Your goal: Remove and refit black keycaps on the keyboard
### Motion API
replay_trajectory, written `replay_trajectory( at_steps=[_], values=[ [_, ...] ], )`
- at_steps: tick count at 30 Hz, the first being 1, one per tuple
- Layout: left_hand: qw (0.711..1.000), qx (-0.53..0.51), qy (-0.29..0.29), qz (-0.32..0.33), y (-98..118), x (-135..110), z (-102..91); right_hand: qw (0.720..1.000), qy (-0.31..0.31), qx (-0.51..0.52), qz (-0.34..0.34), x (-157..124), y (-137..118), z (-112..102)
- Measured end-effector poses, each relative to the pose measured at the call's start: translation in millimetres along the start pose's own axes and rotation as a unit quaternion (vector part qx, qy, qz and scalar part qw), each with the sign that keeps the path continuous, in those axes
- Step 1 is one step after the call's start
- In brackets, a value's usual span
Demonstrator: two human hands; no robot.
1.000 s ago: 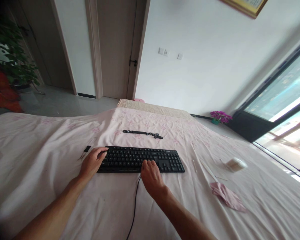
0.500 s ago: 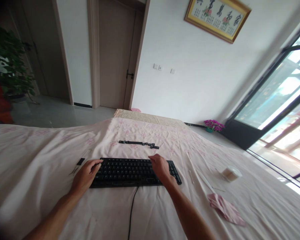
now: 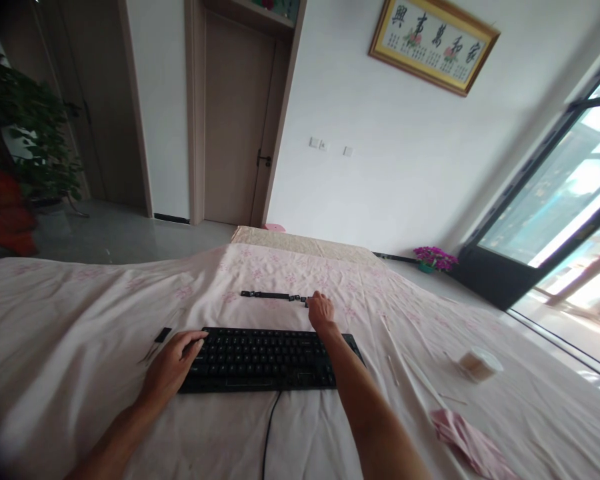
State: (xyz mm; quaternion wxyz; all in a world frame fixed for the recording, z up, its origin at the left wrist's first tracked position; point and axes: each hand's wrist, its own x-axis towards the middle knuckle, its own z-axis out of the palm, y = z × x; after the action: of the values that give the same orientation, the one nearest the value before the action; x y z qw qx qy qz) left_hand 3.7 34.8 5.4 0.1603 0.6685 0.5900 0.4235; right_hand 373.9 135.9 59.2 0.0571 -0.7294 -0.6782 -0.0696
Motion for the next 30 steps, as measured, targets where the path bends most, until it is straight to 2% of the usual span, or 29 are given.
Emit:
replay_trajectory(
  at_steps=[12,19,30],
  values=[
    [1.0,-0.001,-0.003,-0.004,0,1,0.1,0.997,-0.032,0.068,-0.004,8,-1,3],
    [1.0,0.005,-0.008,0.001,3,0,-2.4,0.986,-0.094,0.137,-0.019,-2,-9,1],
    [1.0,0.008,-0.008,0.0,7,2,-3.8,0.991,-0.08,0.107,-0.003,-13,-23,-4]
  ],
)
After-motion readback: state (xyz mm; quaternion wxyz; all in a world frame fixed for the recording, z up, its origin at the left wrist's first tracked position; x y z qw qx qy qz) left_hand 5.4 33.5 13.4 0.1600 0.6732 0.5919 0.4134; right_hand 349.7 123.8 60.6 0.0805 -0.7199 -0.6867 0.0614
